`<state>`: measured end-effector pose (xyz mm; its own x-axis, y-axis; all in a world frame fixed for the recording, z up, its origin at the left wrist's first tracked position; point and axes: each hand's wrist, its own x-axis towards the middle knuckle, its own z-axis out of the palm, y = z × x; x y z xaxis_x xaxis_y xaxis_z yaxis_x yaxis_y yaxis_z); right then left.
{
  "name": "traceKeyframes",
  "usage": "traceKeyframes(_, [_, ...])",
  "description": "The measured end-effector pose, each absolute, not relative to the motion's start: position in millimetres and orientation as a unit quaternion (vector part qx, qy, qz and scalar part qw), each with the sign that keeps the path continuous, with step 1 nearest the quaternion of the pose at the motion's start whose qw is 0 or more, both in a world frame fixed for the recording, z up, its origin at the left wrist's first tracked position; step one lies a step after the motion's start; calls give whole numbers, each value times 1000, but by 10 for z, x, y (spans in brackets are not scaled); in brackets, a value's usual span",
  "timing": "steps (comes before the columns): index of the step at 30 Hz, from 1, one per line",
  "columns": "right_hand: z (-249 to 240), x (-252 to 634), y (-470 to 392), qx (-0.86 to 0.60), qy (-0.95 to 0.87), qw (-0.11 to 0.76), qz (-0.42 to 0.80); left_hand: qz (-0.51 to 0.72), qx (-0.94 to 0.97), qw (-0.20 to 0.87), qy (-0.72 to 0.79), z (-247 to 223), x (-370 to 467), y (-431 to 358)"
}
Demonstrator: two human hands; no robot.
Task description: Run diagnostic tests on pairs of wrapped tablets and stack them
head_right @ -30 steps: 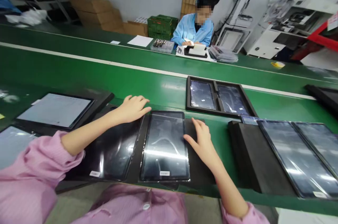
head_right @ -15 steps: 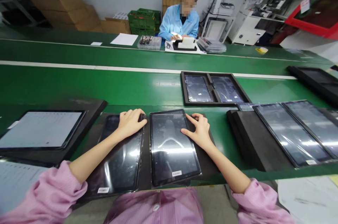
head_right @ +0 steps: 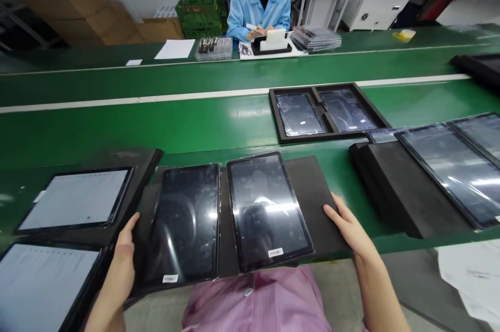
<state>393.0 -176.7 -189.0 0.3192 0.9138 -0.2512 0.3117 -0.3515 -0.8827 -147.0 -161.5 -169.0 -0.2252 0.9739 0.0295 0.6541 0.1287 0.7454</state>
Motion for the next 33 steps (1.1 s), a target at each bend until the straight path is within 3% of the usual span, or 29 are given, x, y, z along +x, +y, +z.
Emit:
traceKeyframes(4, [-1833, 3909, -1811, -729, -448, 366, 366, 394, 519, 329, 684, -1706, -1449, -1556])
traceKeyframes(8, [-1593, 3832, -1818, -713, -586, 339, 184, 402, 571, 329, 636, -1525, -1464, -1552])
traceKeyframes(11, [-1335, 3618, -1819, -612, -725, 297, 105, 398, 608, 342, 596, -1474, -1515, -1519])
traceKeyframes(17, [-1056, 3154, -1607, -431, -873, 222, 59, 286, 711, 267, 584, -1426, -1529, -1145])
traceKeyframes(21, [-1054, 3076, -1427, -415, -880, 228, 31, 234, 753, 196, 583, -1322, -1416, -883])
traceKeyframes(25, [-1038, 3044, -1426, -422, -877, 228, 14, 276, 726, 149, 612, -1276, -1316, -978])
traceKeyframes(33, [-991, 2582, -1412, -335, -931, 134, 55, 309, 695, 235, 606, -1526, -1249, -1394])
